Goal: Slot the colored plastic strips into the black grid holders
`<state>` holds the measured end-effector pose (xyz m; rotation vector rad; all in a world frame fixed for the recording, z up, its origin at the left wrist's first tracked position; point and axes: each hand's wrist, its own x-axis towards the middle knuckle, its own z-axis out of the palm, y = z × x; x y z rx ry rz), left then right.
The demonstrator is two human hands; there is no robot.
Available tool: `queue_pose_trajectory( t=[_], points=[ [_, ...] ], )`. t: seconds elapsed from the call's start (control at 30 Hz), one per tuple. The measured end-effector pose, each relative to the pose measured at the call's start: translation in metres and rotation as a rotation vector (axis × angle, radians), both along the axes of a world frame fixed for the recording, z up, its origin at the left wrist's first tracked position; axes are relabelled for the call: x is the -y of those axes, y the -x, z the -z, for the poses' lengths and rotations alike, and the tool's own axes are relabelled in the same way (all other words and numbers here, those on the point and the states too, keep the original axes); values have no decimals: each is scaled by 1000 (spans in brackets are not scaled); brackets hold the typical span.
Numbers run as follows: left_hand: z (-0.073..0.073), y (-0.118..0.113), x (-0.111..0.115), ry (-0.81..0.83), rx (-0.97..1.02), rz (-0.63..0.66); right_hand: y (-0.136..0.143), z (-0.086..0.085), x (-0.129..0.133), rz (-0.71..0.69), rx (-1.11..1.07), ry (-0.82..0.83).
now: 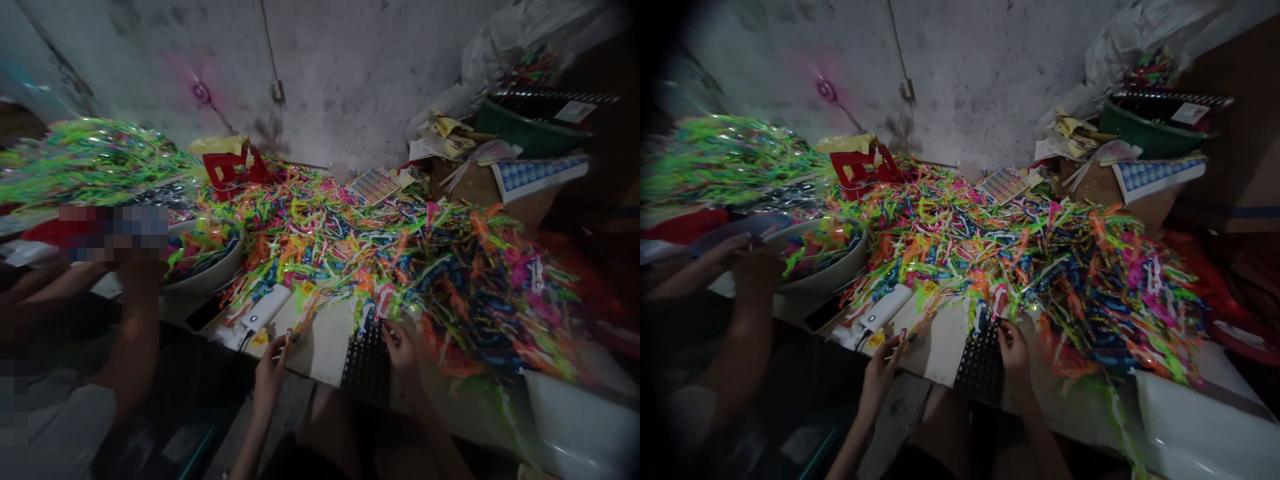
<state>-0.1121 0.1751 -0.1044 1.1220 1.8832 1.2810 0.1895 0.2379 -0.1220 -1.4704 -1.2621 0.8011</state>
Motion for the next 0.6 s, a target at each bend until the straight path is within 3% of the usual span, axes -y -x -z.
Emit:
queue_pose_trajectory(
  t=[0.1,0.27,0.43,0.6],
  points=[
    [4,6,5,36,-98,-4,6,-2,28,-18,194,-63],
    [9,5,16,2,-163,-16,22,4,64,-241,370,-167],
    [8,-1,22,-155,-221,-19,34,6,72,-305,443,-249],
    [10,4,18,-185,-246,21,39,3,72,-325,466,-252]
  ],
)
